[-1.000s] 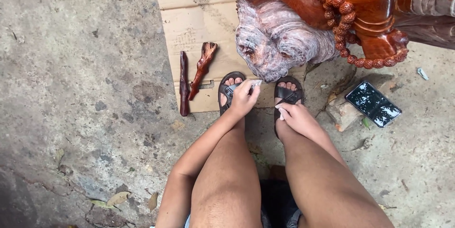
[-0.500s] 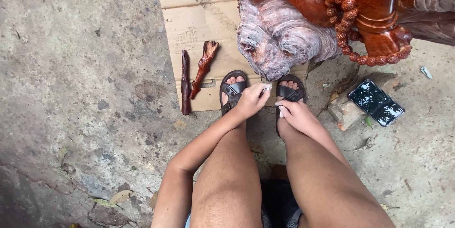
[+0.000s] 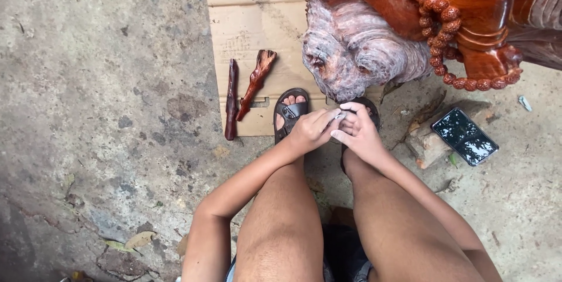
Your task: The person sands and polishes a large wooden sculpture by hand using a small piece of sandpaper or cloth to refine the surface detail.
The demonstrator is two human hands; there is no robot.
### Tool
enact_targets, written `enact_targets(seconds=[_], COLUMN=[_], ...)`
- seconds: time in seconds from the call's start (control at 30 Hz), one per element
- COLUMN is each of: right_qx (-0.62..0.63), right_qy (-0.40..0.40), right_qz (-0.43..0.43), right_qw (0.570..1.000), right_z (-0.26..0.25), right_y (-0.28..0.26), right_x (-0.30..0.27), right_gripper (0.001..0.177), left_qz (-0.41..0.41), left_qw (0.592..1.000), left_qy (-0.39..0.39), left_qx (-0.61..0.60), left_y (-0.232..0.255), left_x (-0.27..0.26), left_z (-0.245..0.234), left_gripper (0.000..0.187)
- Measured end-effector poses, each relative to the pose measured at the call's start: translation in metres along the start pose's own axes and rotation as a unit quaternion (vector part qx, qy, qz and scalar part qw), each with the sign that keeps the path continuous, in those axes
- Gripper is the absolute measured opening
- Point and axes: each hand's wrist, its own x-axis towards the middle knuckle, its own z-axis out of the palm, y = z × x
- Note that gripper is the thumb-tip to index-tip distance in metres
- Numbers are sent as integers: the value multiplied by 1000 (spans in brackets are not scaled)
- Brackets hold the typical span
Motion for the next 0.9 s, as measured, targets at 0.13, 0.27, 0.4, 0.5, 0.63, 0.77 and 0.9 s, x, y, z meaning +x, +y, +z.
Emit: enact_targets(seconds=[0.13,0.27,0.4,0.5,0.63,0.77,0.9], right_qx=[14,-53,-122,-221,-308,-324,-417], right_qy=[45,92,146,206,260,321,342], right_qz=[0,-39,-99,-156,-226,-312,-377], right_qw=[999,994,977,941,887,834,753], right_z=[2,10,-2,9,-25,-40,-57], right_y=[-22,-30,-17,-65,-52,-63,-46], right_x=[-4,-7,-2,2,10,31,53], right_gripper=[61,42,56,19,22,7,24], left_qz=[-37,-96,-108,-123,-156,-310,-352], left_qw=[998,992,979,961,957,898,870], left_qy=[3,29,-40,-72,-37,-89,-129], left_qx=[-48,-74,-167,-238,-241,-300,-321], left_y=[20,25,31,32,-2,-24,-41], left_x=[20,28,28,19,-10,-48,-75], left_z=[-13,-16,-17,-22,-13,-6,2], left_gripper=[8,12,31,44,51,39,34])
